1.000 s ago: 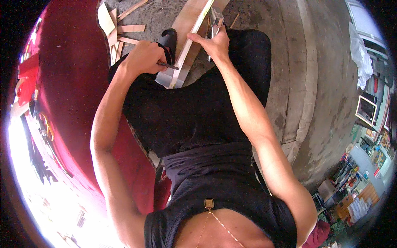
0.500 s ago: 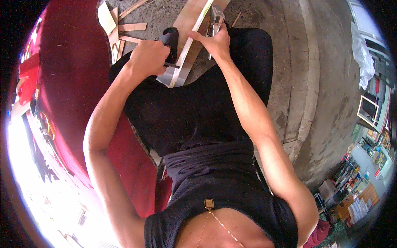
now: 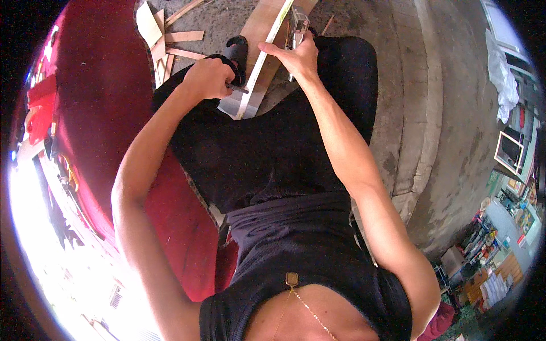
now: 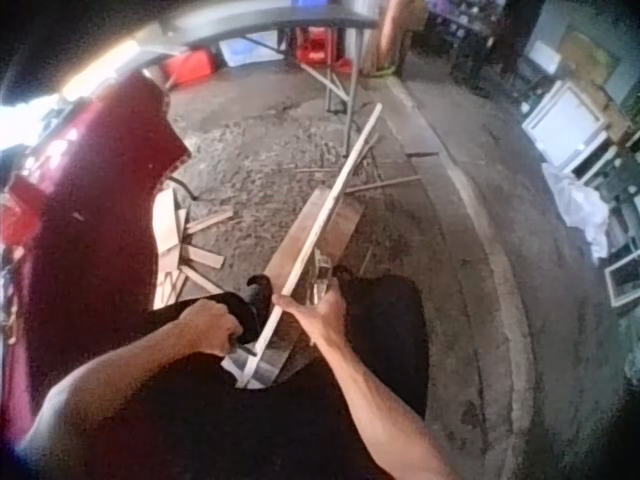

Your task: The person sits on the floor and uses a hammer to drive nails into a wooden frame, securing its joints. They repeatedly position the frame on their lap, tap the nails, and adjust the piece to continue fastening.

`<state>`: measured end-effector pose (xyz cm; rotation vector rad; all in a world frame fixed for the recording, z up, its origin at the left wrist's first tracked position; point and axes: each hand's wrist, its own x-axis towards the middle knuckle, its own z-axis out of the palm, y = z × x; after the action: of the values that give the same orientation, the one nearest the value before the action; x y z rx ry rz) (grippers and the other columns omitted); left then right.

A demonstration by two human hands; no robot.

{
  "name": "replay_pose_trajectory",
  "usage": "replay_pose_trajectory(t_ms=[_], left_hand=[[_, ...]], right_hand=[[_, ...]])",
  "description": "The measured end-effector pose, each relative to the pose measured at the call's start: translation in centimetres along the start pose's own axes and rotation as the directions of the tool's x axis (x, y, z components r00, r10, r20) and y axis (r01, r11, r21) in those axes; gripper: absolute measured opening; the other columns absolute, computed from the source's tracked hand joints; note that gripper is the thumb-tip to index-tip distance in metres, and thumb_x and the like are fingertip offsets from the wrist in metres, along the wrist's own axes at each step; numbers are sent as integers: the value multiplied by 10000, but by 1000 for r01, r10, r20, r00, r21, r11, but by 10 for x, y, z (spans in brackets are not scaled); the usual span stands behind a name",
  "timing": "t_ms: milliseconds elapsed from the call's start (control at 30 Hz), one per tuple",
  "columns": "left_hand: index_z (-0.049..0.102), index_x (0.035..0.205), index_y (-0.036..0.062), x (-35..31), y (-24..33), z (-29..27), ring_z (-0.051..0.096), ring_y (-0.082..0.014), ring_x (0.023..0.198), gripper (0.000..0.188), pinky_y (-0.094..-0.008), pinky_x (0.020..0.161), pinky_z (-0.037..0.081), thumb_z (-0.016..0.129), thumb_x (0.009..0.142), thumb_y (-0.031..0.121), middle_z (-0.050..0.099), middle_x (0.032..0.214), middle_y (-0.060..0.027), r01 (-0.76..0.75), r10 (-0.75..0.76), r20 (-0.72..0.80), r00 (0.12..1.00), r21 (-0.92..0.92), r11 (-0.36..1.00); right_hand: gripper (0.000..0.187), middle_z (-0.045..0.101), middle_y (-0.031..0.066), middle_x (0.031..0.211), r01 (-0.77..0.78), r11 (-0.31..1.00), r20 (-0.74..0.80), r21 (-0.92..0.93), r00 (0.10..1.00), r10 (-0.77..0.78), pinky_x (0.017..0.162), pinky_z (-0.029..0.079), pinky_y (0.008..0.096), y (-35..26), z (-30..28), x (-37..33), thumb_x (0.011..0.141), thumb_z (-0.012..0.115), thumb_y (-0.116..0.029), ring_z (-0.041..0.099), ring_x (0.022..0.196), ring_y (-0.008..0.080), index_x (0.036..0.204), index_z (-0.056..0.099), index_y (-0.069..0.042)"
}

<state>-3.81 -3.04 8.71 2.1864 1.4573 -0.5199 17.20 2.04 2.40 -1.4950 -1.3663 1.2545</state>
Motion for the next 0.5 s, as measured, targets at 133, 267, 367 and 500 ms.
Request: replay_pose_trajectory(t_ms=[133, 267, 367, 500], left_hand=[[708, 758, 127, 8, -12, 25, 658, -319, 732, 219, -418, 693, 530, 712, 622, 299, 664, 714, -124, -32, 30, -20, 999, -122, 992], [681, 723, 115, 14, -18, 41, 653, -318, 732, 211, -419, 683, 522, 729, 622, 294, 653, 702, -116, -134, 111, -127, 986, -191, 972], [661, 687, 108, 19, -19, 48, 641, -322, 721, 205, -428, 664, 509, 743, 614, 281, 646, 690, -109, -163, 124, -160, 979, -260, 952], [653, 656, 105, 22, -20, 65, 621, -333, 696, 205, -439, 646, 485, 765, 598, 266, 643, 673, -99, -179, 102, -230, 968, -343, 922]], right_hand=[[999, 621, 200, 1126, -2, 1000, -4, -18, 1000, 2, 940, 477, 357, -6, -1, -2, 480, 913, -489, 621, 1041, 276, 1198, 488, 61], [979, 630, 191, 1110, 3, 997, -13, -73, 1000, -4, 927, 485, 354, -2, -1, 0, 486, 912, -488, 625, 1032, 268, 1188, 498, 55], [906, 648, 169, 1069, 40, 997, -35, -62, 998, -42, 896, 500, 341, -10, -3, -3, 518, 908, -461, 637, 994, 249, 1167, 521, 40], [691, 673, 103, 926, 156, 985, -73, 68, 986, -151, 794, 518, 308, -27, -9, -10, 597, 889, -394, 644, 835, 177, 1049, 569, 20]])
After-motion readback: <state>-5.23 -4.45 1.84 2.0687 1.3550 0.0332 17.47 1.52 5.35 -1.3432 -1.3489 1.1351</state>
